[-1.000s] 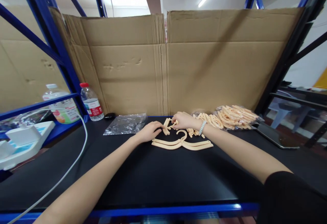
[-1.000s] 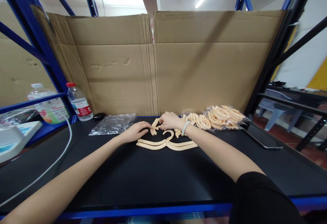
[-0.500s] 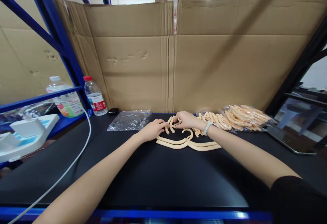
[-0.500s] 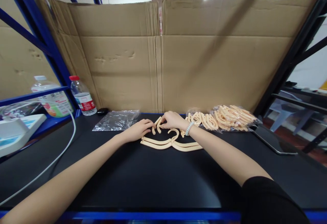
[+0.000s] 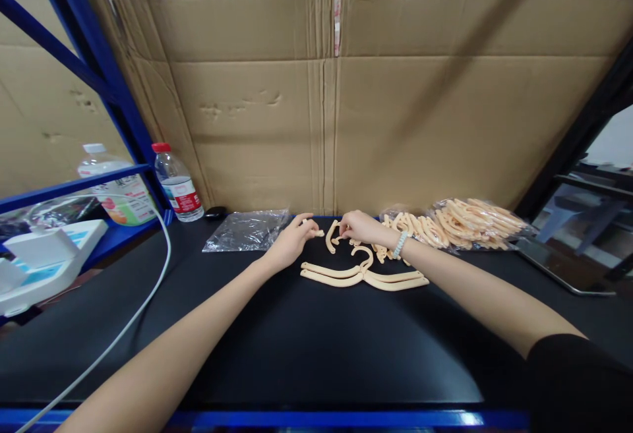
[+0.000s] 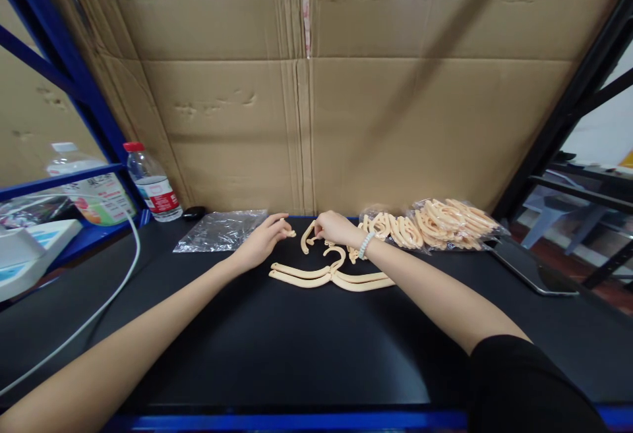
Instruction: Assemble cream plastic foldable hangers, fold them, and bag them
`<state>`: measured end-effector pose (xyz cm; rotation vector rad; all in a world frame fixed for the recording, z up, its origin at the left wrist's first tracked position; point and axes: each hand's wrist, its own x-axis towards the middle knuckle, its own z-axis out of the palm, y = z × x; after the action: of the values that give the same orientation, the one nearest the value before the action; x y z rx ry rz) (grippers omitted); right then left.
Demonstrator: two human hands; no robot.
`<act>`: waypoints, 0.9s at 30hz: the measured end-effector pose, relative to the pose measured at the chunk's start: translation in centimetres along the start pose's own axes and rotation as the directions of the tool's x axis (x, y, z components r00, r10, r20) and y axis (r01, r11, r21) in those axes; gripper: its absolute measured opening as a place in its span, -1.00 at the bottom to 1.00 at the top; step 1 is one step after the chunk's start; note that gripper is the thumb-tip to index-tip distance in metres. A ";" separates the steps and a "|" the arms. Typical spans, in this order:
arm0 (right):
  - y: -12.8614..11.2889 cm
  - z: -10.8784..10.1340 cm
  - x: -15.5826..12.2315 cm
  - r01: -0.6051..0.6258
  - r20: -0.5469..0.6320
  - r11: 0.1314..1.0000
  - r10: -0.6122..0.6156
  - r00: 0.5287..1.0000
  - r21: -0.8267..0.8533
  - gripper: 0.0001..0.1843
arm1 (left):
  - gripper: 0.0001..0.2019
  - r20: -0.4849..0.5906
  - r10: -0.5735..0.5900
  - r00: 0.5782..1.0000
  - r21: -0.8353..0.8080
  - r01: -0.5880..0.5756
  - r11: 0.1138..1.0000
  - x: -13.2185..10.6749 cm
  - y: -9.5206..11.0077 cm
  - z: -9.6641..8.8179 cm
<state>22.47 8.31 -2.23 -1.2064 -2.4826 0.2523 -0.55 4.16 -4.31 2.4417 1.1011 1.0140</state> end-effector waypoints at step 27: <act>-2.5 -1.4 -12.0 -0.053 -0.006 0.096 0.526 0.850 0.994 -0.37 | -0.58 -0.243 -0.255 0.936 -0.709 0.008 0.705 -0.6 8.3 2.3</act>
<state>28.01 -2.71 -3.14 -0.9070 -1.0736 1.3887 5.25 -1.80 -2.10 1.5880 0.7502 1.4892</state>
